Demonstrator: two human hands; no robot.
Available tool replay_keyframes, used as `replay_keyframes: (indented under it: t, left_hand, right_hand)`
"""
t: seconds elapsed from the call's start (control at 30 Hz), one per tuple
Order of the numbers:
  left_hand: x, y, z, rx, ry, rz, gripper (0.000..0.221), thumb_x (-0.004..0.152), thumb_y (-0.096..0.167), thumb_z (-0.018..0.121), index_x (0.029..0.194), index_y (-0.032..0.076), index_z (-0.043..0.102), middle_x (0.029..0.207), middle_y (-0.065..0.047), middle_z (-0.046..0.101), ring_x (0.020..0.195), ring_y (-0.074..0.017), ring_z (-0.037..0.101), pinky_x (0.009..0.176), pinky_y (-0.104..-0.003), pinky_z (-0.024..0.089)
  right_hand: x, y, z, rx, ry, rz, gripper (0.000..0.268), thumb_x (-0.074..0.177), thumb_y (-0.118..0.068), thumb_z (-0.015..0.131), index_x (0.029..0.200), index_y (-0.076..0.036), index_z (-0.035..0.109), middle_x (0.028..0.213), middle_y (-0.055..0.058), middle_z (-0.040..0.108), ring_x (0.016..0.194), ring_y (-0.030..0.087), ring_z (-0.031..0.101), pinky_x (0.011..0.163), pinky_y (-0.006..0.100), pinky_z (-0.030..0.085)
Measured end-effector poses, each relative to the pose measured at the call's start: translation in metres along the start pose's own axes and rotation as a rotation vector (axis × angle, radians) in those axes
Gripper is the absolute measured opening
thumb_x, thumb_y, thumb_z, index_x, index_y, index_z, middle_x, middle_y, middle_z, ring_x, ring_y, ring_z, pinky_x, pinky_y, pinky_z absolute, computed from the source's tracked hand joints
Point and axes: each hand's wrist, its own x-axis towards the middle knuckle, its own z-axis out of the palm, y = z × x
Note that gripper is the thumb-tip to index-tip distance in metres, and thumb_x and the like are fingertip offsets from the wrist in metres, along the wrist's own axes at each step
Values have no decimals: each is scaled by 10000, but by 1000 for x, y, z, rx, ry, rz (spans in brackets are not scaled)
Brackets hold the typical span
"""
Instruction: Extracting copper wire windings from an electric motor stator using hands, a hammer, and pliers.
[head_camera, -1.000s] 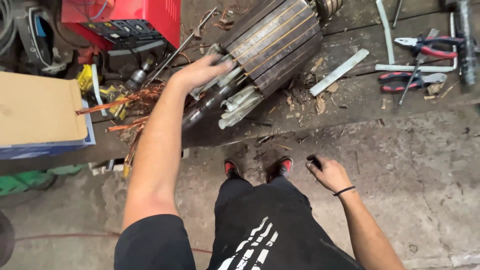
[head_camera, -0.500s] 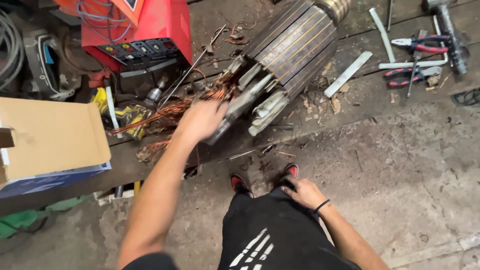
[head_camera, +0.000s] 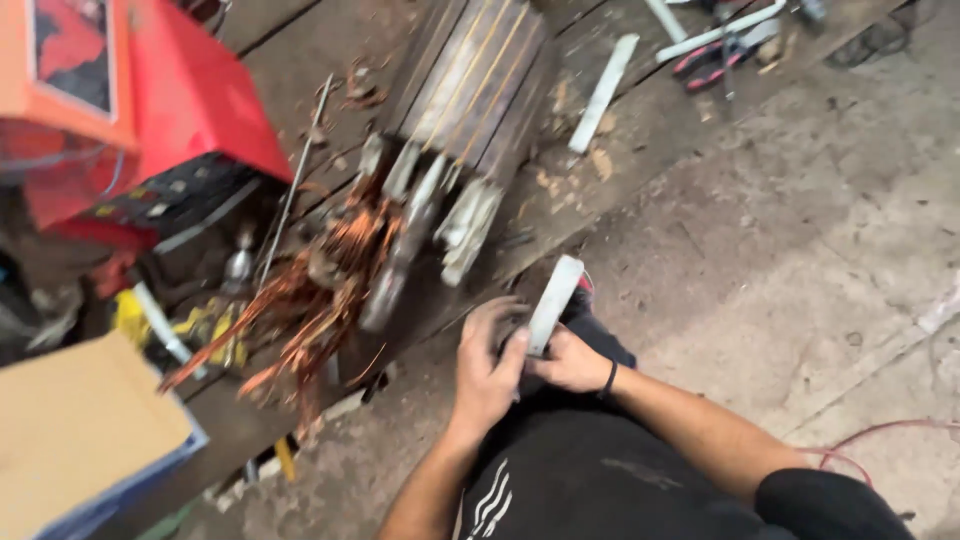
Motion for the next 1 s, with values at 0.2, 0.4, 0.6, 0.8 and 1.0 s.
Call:
replay_keyframes:
  t: [0.2,0.4,0.6,0.8,1.0]
  left_hand:
    - [90,14,-44,327,300,74,234,932,190,670,1091,22,708,1006,-220,699,1027,-444,665,1004,-519,471]
    - [195,-49,-70,831,265,-351,547,1026,315,672,1369,-99,573,1290,-356,615,1217,-534,576,1000,-658,435]
    - [205,-70,-86,738,67,-349,393,1045,398,606,947,25,684,999,-232,742,976,-441,682,788,-492,461]
    - [201,-46,-91,941,-125,-307,327,1079,354,531,1075,64,681,983,-226,736,909,-450,686,764,-578,517]
    - [108,-7,-90,942,-6,-416,282,1084,281,534,976,30,601,832,-192,700,778,-429,690,721,-572,548]
  right_hand:
    - [27,43,-143,11,241,626,505,900,-354,777,1173,55,662,1076,278,738,1064,409,721,872,534,569]
    - [98,71,-306,-190,231,516,571,1009,-344,665,1417,45,574,1336,328,610,1302,471,549,1050,585,466]
    - [132,102,-372,-152,426,23,462,1060,-156,626,1494,-77,488,1321,167,604,1126,221,588,889,360,582]
    - [82,125,-342,-246,347,127,280,1081,-203,644,1291,-22,680,1221,148,705,1126,225,647,1018,361,488]
    - [52,101,-275,-66,342,416,265,1064,-226,641,1258,-57,699,1000,108,735,832,172,692,735,280,527]
